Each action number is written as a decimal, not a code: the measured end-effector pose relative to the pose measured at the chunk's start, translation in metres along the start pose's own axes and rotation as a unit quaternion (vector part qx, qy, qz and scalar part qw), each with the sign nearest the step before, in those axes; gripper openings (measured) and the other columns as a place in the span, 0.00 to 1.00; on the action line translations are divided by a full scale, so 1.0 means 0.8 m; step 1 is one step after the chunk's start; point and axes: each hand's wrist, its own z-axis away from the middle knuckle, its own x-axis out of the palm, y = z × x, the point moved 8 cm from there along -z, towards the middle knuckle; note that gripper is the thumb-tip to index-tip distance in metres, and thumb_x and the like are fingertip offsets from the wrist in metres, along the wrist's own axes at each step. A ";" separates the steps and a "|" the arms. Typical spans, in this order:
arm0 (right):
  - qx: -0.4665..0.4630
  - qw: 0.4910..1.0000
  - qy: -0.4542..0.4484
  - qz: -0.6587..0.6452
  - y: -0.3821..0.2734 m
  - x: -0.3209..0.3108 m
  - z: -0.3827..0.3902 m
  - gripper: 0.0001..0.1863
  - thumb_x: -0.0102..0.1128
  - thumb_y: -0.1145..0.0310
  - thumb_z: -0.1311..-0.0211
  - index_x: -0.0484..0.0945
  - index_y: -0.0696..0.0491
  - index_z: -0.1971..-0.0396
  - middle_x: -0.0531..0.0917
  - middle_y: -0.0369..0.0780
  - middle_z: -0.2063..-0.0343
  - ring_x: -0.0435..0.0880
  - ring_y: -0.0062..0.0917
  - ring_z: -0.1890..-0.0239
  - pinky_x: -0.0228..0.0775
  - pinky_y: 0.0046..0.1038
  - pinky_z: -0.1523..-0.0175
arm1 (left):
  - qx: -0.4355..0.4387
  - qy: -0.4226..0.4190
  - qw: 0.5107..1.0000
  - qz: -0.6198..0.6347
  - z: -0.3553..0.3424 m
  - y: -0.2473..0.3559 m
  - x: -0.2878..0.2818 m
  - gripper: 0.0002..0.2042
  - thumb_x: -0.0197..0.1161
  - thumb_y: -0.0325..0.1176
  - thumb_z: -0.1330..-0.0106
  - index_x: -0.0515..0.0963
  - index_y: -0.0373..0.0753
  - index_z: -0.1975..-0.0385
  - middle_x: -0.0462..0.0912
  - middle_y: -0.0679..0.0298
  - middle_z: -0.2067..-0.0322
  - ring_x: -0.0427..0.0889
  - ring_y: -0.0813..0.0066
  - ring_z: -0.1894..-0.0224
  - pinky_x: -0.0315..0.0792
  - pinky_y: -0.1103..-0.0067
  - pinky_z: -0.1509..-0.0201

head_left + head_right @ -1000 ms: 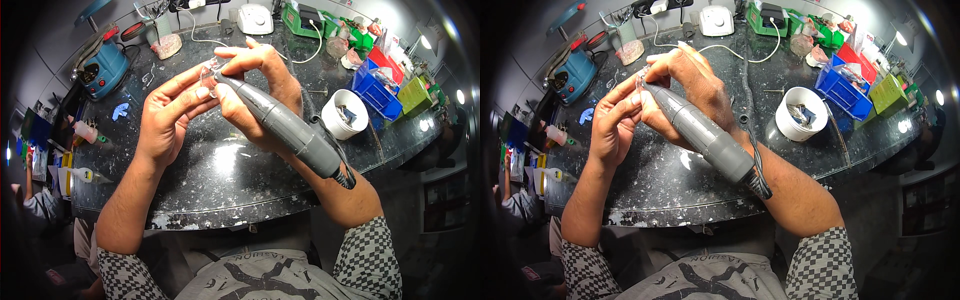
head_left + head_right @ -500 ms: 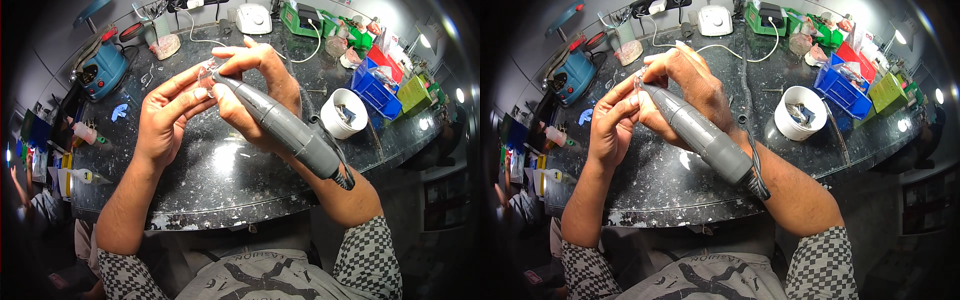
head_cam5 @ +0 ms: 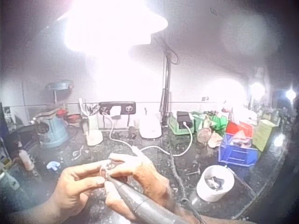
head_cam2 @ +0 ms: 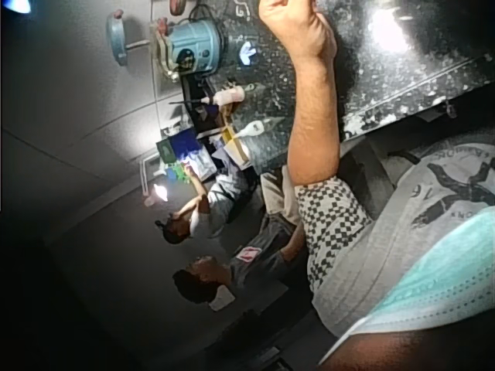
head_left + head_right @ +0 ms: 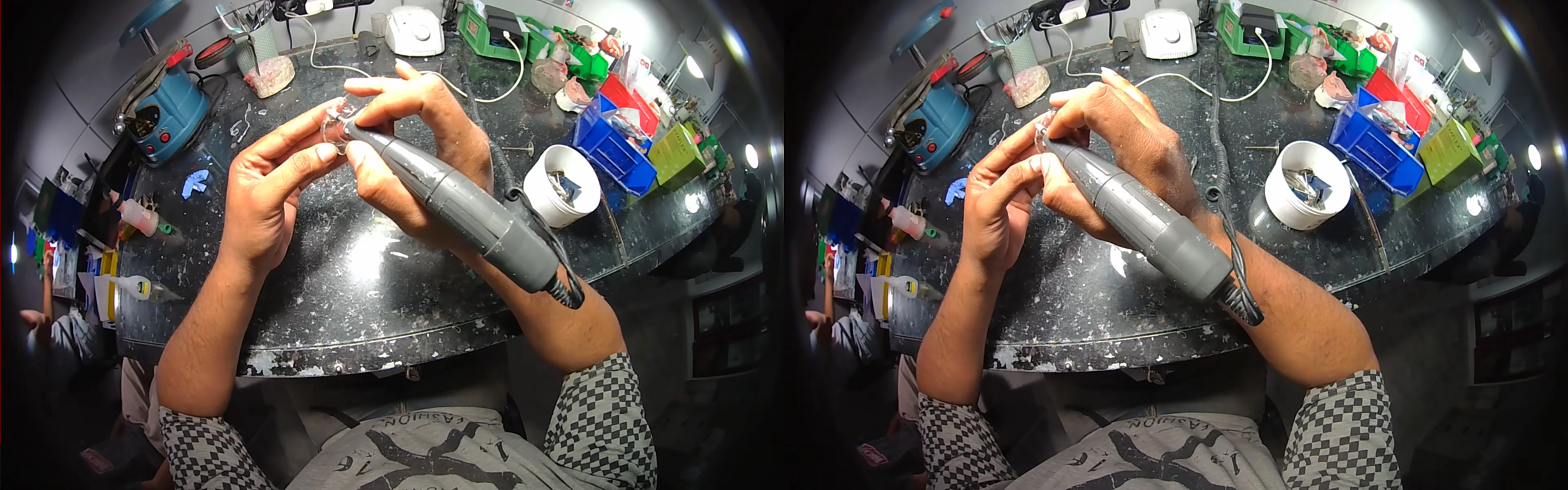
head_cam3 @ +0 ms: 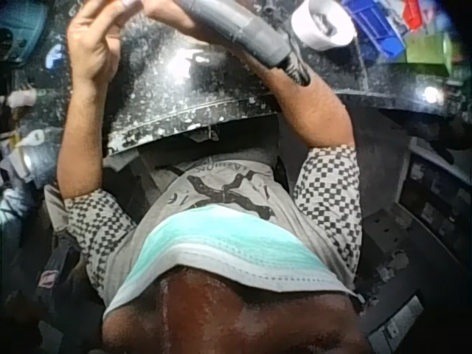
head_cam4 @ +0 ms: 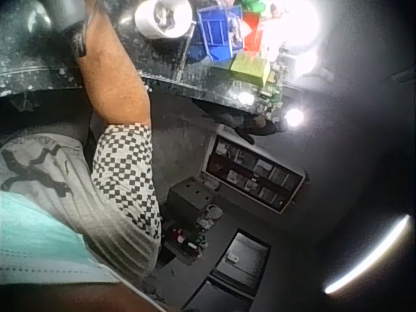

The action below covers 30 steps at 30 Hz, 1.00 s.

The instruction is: The person uses a rotary tool to trim and refine the edges of a clear dental aligner by hand, turning the piece to work on different sections while seated at a laboratory bench.

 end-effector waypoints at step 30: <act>0.147 0.980 0.059 -0.117 0.013 -0.001 0.001 0.15 0.64 0.70 0.39 0.69 0.55 0.57 0.81 0.42 0.62 0.83 0.29 0.51 0.72 0.36 0.40 | 0.034 0.033 0.998 -0.043 0.000 0.010 -0.006 0.17 0.60 0.24 0.35 0.78 0.32 0.46 0.84 0.54 0.50 0.82 0.71 0.48 0.71 0.75 0.39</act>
